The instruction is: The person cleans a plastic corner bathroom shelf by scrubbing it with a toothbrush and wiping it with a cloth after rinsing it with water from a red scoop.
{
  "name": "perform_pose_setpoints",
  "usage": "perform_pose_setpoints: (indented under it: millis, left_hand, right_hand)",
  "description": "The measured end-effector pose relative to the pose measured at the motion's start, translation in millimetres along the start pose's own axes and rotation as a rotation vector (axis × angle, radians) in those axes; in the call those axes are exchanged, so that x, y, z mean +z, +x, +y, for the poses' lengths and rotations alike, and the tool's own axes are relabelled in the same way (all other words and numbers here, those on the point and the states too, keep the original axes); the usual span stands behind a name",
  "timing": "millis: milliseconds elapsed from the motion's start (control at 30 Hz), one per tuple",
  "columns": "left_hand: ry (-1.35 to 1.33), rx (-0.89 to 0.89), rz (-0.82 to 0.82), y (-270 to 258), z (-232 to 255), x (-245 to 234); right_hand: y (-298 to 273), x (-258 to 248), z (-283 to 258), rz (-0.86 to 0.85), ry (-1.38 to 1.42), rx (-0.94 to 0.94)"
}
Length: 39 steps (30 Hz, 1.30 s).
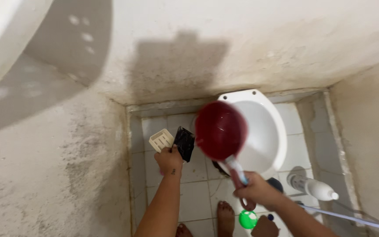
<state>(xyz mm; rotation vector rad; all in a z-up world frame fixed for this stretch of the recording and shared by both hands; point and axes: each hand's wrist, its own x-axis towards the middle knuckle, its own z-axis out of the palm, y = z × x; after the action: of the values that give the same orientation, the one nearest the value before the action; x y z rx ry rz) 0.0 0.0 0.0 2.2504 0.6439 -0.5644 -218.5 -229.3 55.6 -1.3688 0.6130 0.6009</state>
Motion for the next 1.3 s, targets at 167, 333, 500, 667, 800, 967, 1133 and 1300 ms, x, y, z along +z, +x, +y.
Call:
perform_pose_setpoints:
  millis: [167,333,500,667,800,967,1133,1300]
  left_hand:
    - [0.146,0.158,0.000,1,32,0]
    - [0.330,0.259,0.019,-16,91,-37]
    - [0.384,0.401,0.113,-40,114,-69]
    - [0.213,0.220,0.035,-44,122,-58]
    - [0.154,0.129,-0.065,-57,138,-65]
    - [0.606,0.515,-0.049,-48,135,-82]
    - [0.568,0.801,0.138,-19,102,-82]
    - [0.076,0.609,0.086,2,72,-68]
  right_hand:
    - [-57,52,-102,0.176,-0.536,0.007]
    - [-65,28,-125,-0.001,0.304,-0.059]
    - [-70,13,-143,0.151,0.009,0.050]
    - [-82,53,-149,0.285,-0.805,-0.409]
    - [-83,66,-144,0.285,-1.028,-0.334]
    - [-41,0,-96,0.093,0.095,0.014]
    - [-12,-61,-13,0.197,0.361,0.167]
    - [23,-66,26,0.258,0.380,0.257]
